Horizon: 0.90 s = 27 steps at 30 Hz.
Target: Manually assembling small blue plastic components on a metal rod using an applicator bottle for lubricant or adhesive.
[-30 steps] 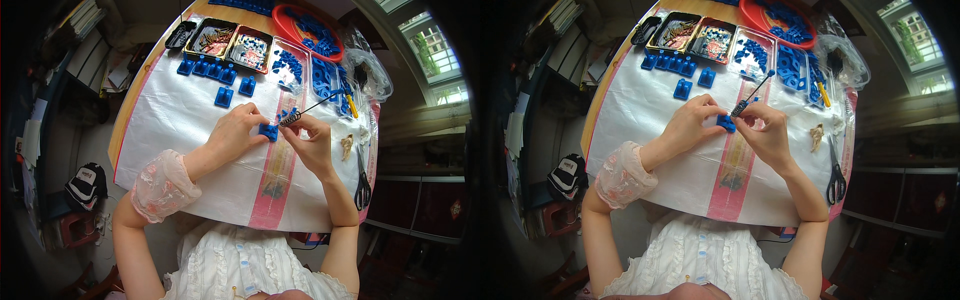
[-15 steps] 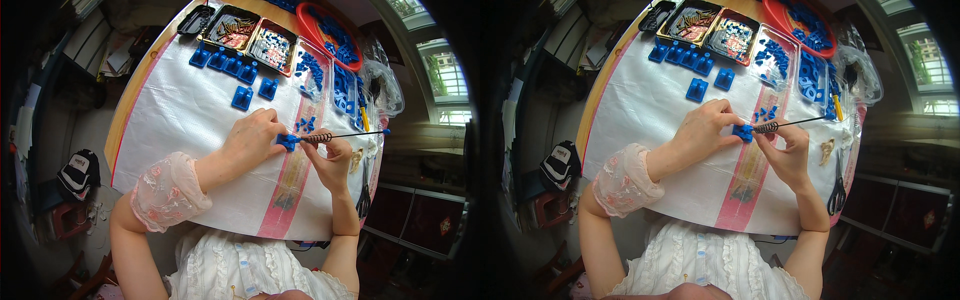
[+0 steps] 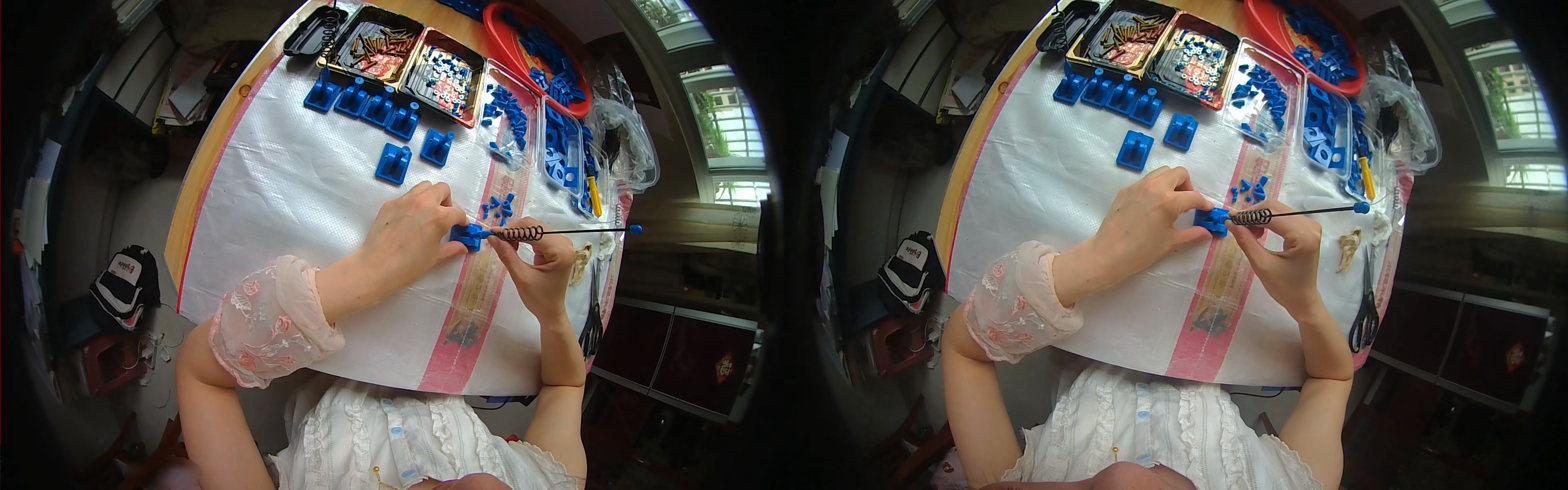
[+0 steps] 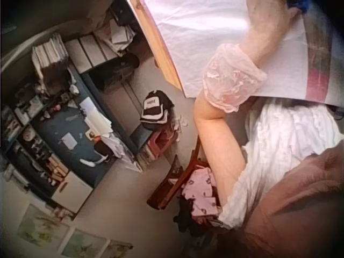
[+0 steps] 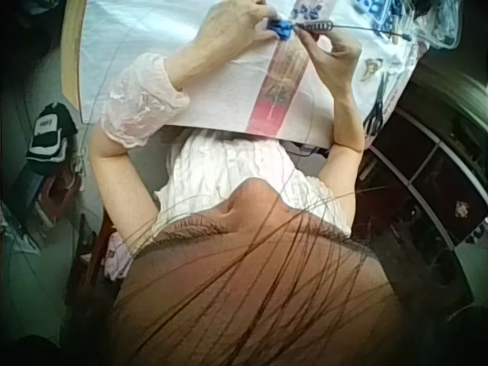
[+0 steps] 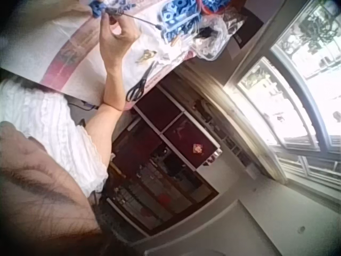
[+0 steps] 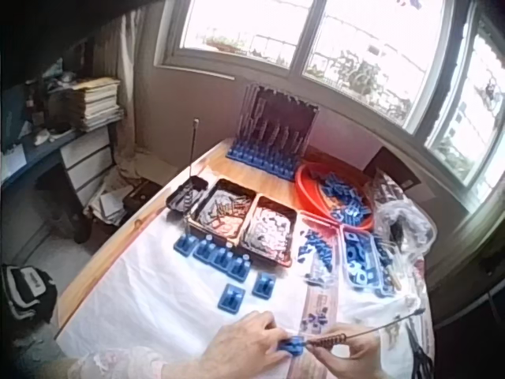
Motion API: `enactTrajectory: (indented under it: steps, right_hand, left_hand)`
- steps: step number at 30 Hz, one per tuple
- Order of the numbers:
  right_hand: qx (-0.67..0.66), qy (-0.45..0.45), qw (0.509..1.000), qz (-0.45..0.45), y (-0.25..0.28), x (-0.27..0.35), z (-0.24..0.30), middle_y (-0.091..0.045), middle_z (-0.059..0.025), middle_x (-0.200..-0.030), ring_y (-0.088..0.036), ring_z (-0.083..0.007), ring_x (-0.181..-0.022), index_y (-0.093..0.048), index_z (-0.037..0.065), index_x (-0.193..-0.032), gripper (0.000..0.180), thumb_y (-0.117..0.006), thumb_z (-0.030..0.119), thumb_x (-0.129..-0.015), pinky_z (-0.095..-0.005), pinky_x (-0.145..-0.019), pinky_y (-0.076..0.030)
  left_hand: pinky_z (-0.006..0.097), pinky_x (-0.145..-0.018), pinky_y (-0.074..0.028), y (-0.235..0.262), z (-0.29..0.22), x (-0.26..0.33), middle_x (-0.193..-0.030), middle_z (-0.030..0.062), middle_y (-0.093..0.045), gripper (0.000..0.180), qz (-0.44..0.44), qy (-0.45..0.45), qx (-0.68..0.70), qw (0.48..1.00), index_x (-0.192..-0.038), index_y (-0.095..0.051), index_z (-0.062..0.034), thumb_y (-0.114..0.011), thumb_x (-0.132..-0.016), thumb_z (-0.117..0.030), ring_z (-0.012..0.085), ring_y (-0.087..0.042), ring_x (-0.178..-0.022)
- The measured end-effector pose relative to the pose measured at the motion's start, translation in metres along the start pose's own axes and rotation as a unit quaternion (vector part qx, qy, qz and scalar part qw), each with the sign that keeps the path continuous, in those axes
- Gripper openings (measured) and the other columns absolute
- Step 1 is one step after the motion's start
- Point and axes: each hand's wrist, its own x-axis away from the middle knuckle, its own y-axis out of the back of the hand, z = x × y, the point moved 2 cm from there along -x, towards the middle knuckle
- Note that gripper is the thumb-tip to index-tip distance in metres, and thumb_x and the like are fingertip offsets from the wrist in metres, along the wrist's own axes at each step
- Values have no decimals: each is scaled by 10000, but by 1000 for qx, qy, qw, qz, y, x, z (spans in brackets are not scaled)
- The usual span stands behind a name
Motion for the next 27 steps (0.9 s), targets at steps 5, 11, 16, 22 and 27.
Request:
enactTrajectory:
  steps: [5,11,16,22,27]
  right_hand:
    - [6,12,1000,-7,-1,0,-1,-713,-71,-770,-616,-107,-654,-780,-37,-901,100,-822,-49,-811,-245,-592,-468]
    - [15,7,1000,-4,-2,2,-5,-708,-73,-768,-603,-110,-638,-779,-36,-881,102,-835,-42,-797,-244,-578,-454]
    - [2,23,1000,-15,-3,2,-7,-702,-66,-787,-588,-112,-635,-783,-16,-862,105,-849,-30,-782,-251,-564,-425]
    - [21,26,999,-16,-2,0,-5,-685,-52,-788,-578,-119,-651,-786,16,-848,114,-860,-15,-768,-269,-565,-396]
    - [23,29,999,-19,-2,1,-6,-681,-52,-783,-570,-118,-644,-785,18,-844,111,-861,-12,-769,-269,-562,-394]
  left_hand:
    - [389,-807,-544,-1,0,1,-957,62,-638,278,-2,1,-3,1000,-1024,-793,-103,-874,-778,-205,245,-638,-943]
    - [385,-815,-545,-1,0,1,-960,65,-636,276,2,1,-5,1000,-1026,-791,-102,-870,-778,-191,244,-636,-955]
    - [385,-816,-545,0,-1,1,-956,66,-634,278,4,2,-3,1000,-1033,-789,-102,-867,-778,-180,243,-634,-959]
    - [387,-816,-544,-1,0,1,-951,66,-631,279,2,0,-10,1000,-1031,-789,-105,-869,-776,-185,245,-633,-960]
    - [387,-819,-543,-1,-1,1,-953,65,-630,281,2,0,-7,1000,-1031,-787,-107,-869,-775,-188,245,-631,-960]
